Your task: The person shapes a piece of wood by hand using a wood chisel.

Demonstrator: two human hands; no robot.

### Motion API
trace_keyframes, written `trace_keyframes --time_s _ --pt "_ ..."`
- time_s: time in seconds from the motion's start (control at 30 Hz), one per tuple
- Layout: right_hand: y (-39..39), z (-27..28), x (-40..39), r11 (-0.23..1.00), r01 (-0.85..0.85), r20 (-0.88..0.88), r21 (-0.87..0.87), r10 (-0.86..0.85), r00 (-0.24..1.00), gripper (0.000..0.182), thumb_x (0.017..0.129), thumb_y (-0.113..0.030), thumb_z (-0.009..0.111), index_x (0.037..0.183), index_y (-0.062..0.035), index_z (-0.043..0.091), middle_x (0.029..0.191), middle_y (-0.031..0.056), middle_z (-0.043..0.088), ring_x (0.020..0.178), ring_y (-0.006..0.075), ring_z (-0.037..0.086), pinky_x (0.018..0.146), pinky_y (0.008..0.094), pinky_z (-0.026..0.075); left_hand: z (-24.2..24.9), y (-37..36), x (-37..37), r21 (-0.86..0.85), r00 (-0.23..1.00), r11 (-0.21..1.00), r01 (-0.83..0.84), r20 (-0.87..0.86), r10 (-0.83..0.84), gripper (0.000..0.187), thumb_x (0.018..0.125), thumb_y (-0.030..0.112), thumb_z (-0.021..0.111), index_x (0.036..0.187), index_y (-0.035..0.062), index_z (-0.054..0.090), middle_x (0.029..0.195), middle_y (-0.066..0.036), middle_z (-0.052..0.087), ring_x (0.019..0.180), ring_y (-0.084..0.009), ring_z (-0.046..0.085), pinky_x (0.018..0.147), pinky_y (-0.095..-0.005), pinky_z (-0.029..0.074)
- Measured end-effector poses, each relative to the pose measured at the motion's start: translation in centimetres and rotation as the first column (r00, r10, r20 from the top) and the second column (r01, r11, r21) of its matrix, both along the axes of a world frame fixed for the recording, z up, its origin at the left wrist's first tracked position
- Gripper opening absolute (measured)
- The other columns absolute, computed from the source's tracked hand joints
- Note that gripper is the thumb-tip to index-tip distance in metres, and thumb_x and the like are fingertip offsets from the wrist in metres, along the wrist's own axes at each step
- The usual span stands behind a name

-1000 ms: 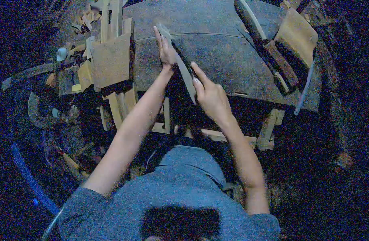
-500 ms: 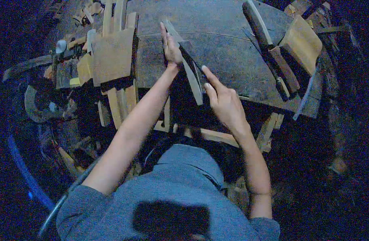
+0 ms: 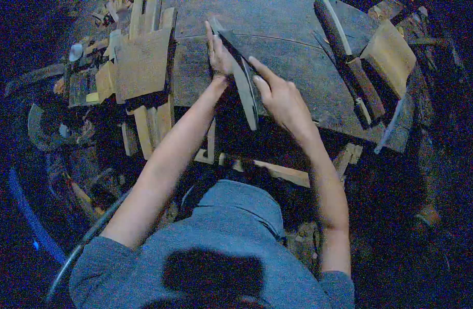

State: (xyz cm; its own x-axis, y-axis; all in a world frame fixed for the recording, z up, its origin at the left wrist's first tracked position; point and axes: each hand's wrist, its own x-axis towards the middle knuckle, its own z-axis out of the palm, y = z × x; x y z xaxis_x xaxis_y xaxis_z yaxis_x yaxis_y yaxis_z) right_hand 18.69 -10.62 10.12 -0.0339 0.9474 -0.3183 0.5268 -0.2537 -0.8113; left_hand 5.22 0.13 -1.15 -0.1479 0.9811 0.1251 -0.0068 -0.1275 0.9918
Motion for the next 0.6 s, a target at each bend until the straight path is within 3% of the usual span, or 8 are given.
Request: trace_keyframes --time_s 0.13,0.23,0.37,0.4,0.5,0.6 --pt "-0.9 -0.3 -0.2 1.0 -0.014 0.027 0.016 0.013 1.0 0.044 0.095 -0.029 0.046 0.139 -0.0264 0.042 0.081 0.0284 0.062 0.082 0.0461 0.061 0.074 0.0516 0.047 -0.7 0.4 -0.5 0.053 0.985 0.999 -0.005 -0.17 0.014 0.05 0.102 0.024 0.026 0.148 0.0064 0.024 0.154 -0.015 0.02 0.144 -0.0282 0.013 0.115 -0.0363 0.01" --pt "-3.1 1.2 0.2 0.993 0.035 0.055 -0.113 -0.028 0.998 0.044 0.096 -0.03 0.045 0.139 -0.0265 0.042 0.081 0.0288 0.062 0.081 0.0465 0.061 0.074 0.0519 0.046 -0.8 0.1 -0.1 0.045 0.992 0.998 -0.039 -0.117 0.044 0.05 0.102 0.025 0.026 0.148 0.0057 0.025 0.154 -0.015 0.023 0.144 -0.0283 0.014 0.115 -0.0367 0.01" --pt "-0.2 -0.5 -0.3 1.0 0.003 0.063 0.009 -0.004 0.998 0.044 0.096 -0.03 0.045 0.139 -0.0255 0.042 0.084 0.0289 0.063 0.083 0.0466 0.061 0.075 0.0513 0.047 -1.1 0.4 -0.2 0.071 0.988 0.997 -0.024 -0.149 0.034 0.05 0.102 0.025 0.025 0.148 0.0047 0.024 0.153 -0.015 0.023 0.144 -0.0278 0.014 0.115 -0.0374 0.01" --pt "0.5 -1.0 -0.4 0.999 -0.015 0.052 0.046 0.013 0.999 0.044 0.096 -0.03 0.045 0.139 -0.025 0.042 0.086 0.0288 0.063 0.084 0.0465 0.061 0.075 0.0511 0.047 -0.9 0.9 -0.1 0.083 0.999 0.997 -0.002 -0.044 0.006 0.051 0.102 0.025 0.025 0.148 0.0051 0.024 0.154 -0.015 0.022 0.144 -0.0275 0.013 0.115 -0.0374 0.01" --pt "-1.4 -0.6 -0.4 0.998 0.02 0.014 0.058 -0.021 1.0 0.043 0.096 -0.03 0.044 0.139 -0.0227 0.043 0.093 0.0282 0.063 0.087 0.0463 0.06 0.076 0.05 0.047 -0.6 0.5 -0.4 0.074 0.979 0.997 -0.012 -0.2 0.027 0.05 0.102 0.025 0.025 0.148 0.0057 0.024 0.154 -0.015 0.022 0.144 -0.0279 0.014 0.115 -0.0375 0.01" --pt "-4.9 0.3 -0.7 0.995 0.091 -0.028 0.039 -0.09 0.996 0.043 0.096 -0.031 0.044 0.138 -0.0213 0.044 0.098 0.0271 0.063 0.09 0.0459 0.06 0.077 0.0493 0.047 -1.0 0.3 -0.1 0.046 0.993 0.998 -0.042 -0.104 0.047 0.05 0.102 0.026 0.025 0.148 0.0064 0.025 0.154 -0.015 0.022 0.144 -0.0284 0.014 0.115 -0.0374 0.011"
